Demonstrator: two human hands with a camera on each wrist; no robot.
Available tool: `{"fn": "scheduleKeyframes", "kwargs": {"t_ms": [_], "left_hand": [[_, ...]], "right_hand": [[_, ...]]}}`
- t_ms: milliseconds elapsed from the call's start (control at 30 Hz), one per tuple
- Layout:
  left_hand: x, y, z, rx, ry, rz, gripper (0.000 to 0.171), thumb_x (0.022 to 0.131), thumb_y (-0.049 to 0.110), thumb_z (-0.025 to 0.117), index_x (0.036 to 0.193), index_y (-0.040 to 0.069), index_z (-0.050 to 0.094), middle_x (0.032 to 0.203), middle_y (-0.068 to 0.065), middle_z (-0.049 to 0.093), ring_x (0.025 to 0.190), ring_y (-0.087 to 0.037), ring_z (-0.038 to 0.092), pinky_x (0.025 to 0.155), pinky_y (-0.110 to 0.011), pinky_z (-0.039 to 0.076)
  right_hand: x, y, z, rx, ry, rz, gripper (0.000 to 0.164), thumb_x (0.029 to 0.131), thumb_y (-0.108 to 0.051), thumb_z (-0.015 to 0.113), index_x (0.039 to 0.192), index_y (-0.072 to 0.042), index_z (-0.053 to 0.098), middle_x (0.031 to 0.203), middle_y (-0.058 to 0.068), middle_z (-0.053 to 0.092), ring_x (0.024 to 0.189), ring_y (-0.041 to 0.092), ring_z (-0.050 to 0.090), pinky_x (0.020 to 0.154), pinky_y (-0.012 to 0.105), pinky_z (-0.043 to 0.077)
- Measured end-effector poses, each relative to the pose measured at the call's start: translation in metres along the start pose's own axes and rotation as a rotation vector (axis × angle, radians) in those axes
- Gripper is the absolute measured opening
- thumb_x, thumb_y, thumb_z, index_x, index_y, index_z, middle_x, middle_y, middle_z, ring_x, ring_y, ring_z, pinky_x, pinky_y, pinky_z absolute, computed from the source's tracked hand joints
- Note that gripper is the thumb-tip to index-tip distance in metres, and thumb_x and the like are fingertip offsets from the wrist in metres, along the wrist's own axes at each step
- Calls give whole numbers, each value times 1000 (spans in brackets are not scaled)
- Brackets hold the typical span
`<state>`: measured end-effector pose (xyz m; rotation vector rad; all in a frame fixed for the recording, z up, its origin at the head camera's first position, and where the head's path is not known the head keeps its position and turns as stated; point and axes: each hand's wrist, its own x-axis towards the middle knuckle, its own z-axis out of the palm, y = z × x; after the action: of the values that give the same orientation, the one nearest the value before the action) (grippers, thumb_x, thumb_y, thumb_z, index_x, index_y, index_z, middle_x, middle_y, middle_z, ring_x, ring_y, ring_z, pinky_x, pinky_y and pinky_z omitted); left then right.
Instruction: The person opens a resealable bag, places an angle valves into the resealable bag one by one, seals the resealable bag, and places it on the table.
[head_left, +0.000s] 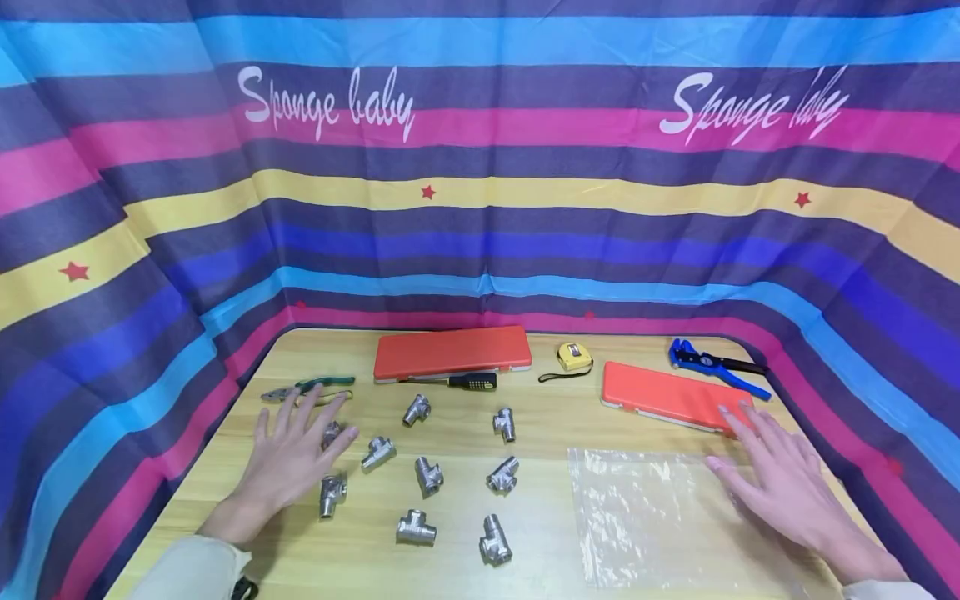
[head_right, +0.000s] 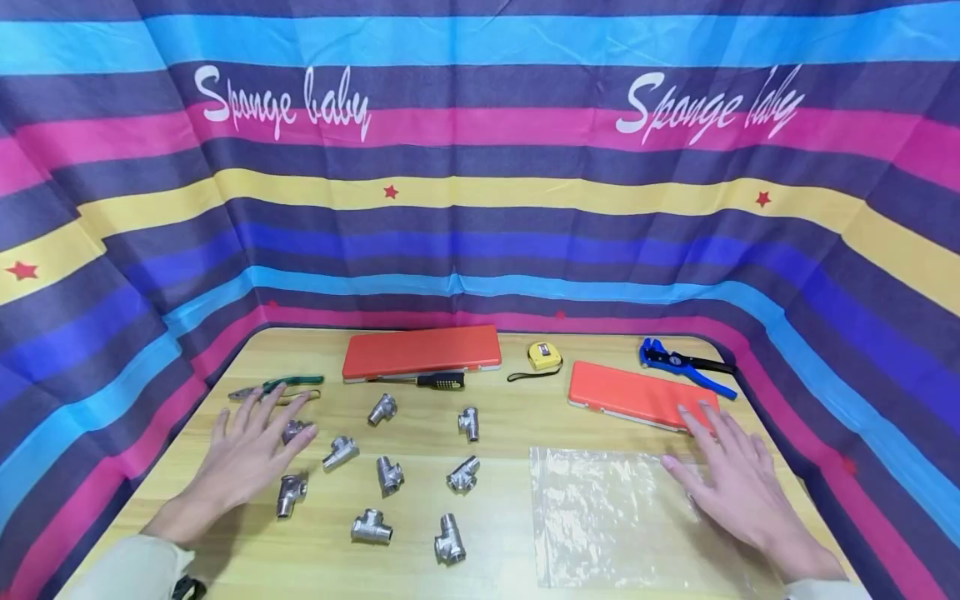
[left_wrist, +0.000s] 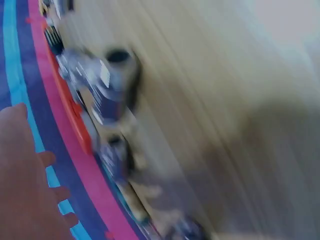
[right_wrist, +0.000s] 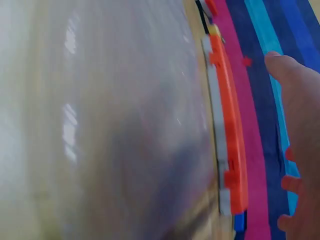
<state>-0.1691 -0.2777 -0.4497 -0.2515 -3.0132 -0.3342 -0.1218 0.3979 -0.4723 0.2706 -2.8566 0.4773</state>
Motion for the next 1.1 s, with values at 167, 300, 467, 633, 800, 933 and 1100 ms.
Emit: {"fn": "scheduleKeyframes", "kwargs": {"t_ms": [167, 300, 467, 633, 800, 933, 1100], "left_hand": [[12, 38, 3, -24, 12, 77, 70, 112, 64, 41, 168, 22, 41, 179, -21, 25, 164, -54, 16, 124, -84, 7], [21, 69, 8, -46, 21, 154, 66, 113, 62, 43, 164, 20, 49, 178, -20, 29, 164, -51, 21, 126, -80, 14], [30, 112, 17, -52, -28, 253, 63, 114, 58, 44, 160, 17, 53, 178, -18, 29, 164, -51, 24, 129, -75, 17], [32, 153, 31, -38, -110, 330, 60, 115, 57, 41, 160, 20, 54, 180, -13, 26, 166, -47, 22, 131, -71, 18], [34, 187, 42, -76, -136, 406, 51, 114, 53, 47, 152, 22, 63, 176, -14, 37, 164, -46, 29, 130, -71, 24], [34, 210, 46, -105, -159, 457, 41, 113, 48, 54, 140, 22, 71, 163, -9, 54, 156, -36, 43, 127, -64, 36], [29, 237, 55, -100, -205, 551, 32, 112, 43, 58, 130, 23, 75, 137, 2, 71, 132, -18, 61, 117, -44, 49]], "right_hand": [[-3, -26, 9, 50, 12, -87, 82, 104, -41, 73, 172, -19, 32, 175, 26, 31, 160, 56, 25, 132, 70, -11], [-6, -48, 18, 66, -18, -126, 78, 104, -42, 74, 169, -19, 40, 173, 24, 35, 159, 52, 28, 132, 73, 5], [-6, -70, 30, 34, -43, -195, 71, 104, -46, 72, 165, -21, 47, 173, 16, 40, 158, 46, 35, 139, 45, 2], [-6, -83, 46, -30, -61, -279, 76, 104, -51, 71, 167, -20, 45, 176, 14, 37, 159, 42, 37, 129, 15, -11], [-14, -85, 60, -63, -91, -296, 81, 104, -56, 69, 170, -20, 39, 178, 14, 32, 163, 38, 33, 132, 21, -14], [-21, -83, 68, -71, -112, -286, 77, 106, -56, 65, 170, -22, 39, 179, 13, 32, 163, 40, 34, 132, 24, -16], [-23, -84, 74, -56, -103, -291, 65, 110, -48, 63, 168, -25, 45, 178, 13, 34, 162, 42, 35, 134, 27, -15]]}}
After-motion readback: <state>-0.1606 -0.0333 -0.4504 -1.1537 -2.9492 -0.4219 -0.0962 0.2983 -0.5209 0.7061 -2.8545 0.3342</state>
